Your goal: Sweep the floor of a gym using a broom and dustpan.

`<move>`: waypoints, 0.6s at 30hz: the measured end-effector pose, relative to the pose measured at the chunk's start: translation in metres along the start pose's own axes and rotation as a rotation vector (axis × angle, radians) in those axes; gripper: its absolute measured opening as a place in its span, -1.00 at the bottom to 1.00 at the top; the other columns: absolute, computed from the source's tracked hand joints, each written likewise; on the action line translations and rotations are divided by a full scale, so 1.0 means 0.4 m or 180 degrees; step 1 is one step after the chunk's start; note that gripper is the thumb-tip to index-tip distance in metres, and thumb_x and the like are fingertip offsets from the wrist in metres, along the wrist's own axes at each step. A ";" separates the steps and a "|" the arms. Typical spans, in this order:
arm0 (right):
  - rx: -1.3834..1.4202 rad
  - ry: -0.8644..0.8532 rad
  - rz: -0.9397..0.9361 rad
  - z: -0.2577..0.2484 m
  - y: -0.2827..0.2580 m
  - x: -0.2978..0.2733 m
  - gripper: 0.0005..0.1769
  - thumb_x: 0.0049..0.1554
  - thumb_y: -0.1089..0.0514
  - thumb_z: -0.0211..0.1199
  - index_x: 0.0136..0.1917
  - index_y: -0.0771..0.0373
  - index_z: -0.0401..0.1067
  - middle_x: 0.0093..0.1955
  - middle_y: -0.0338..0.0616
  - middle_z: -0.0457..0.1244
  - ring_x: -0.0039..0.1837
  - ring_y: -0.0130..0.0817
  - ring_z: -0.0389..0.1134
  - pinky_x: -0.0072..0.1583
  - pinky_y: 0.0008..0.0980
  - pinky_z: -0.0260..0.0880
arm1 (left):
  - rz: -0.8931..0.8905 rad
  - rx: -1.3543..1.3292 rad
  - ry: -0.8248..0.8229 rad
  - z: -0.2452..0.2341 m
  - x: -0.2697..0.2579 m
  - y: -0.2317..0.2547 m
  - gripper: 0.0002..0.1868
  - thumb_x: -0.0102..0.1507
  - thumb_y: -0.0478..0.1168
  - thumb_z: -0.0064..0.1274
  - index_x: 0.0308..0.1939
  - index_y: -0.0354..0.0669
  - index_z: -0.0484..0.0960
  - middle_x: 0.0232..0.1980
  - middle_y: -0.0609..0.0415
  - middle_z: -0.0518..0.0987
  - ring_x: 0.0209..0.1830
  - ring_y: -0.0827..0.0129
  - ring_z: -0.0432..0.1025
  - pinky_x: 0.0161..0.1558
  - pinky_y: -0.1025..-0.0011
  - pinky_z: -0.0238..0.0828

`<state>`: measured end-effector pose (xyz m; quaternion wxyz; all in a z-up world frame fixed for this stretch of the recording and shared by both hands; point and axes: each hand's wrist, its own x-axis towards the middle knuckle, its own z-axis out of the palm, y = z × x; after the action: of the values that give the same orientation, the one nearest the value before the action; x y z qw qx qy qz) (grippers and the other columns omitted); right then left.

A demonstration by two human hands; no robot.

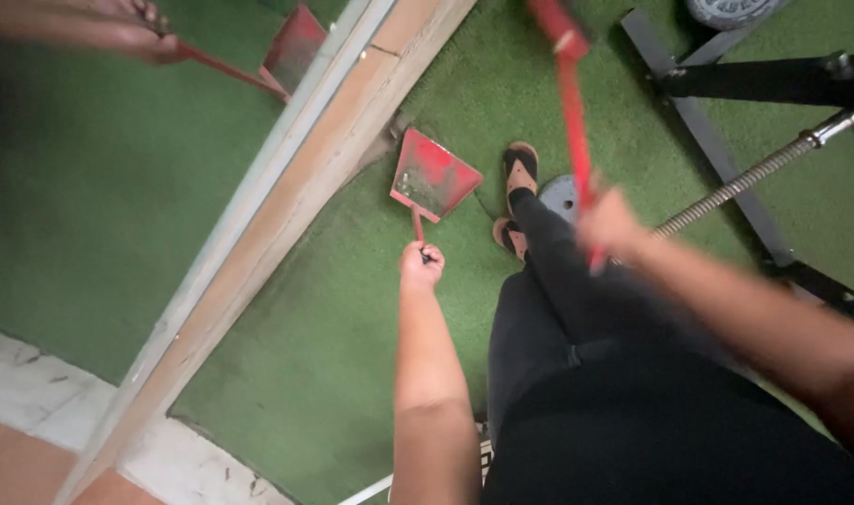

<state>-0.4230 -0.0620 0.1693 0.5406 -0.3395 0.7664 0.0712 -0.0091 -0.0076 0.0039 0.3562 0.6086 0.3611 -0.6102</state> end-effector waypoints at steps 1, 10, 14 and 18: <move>-0.0002 0.0011 0.0009 0.028 0.003 -0.057 -0.73 -0.11 0.36 0.41 -0.17 0.55 0.40 -0.38 -0.02 0.31 -0.34 -0.20 0.40 -0.31 -0.20 0.43 | -0.0013 0.0005 -0.0006 0.001 0.017 0.003 -0.86 0.36 -0.27 -0.17 -0.29 -0.14 0.26 -0.54 0.16 0.28 -0.63 0.46 0.20 -0.56 0.48 0.16; 0.1469 -0.1545 0.0488 -0.220 -0.021 -0.205 -0.03 0.01 0.30 0.15 0.65 0.01 -0.05 -0.48 -0.20 0.17 -0.50 -0.41 0.14 -0.44 -0.39 0.15 | -0.0202 0.0032 -0.0146 -0.044 0.086 0.040 -0.83 0.38 -0.27 -0.17 -0.31 -0.09 0.25 -0.55 0.21 0.25 -0.65 0.51 0.17 -0.59 0.52 0.14; 0.2046 -0.1835 0.0918 -0.364 -0.080 -0.219 -0.13 0.09 0.26 0.11 0.64 -0.14 0.08 -0.49 -0.30 0.03 -0.52 -0.49 -0.03 -0.47 -0.43 -0.05 | -0.0228 0.0005 -0.0101 -0.043 0.063 0.028 -0.84 0.39 -0.25 -0.16 -0.29 -0.10 0.27 -0.55 0.22 0.26 -0.65 0.53 0.17 -0.61 0.55 0.13; 0.1867 -0.0983 0.0587 -0.383 -0.148 -0.213 -0.12 0.14 0.35 0.00 0.68 -0.11 0.00 -0.44 -0.28 0.06 -0.48 -0.46 0.04 -0.42 -0.39 0.06 | 0.0018 0.0067 -0.0094 -0.044 0.108 0.006 -0.85 0.39 -0.22 -0.13 -0.28 -0.07 0.29 -0.57 0.23 0.22 -0.66 0.51 0.14 -0.63 0.53 0.07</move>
<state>-0.4915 -0.1419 0.3214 0.7161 -0.0841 0.6909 -0.0531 0.0013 0.0069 -0.0394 0.3568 0.6042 0.3476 -0.6219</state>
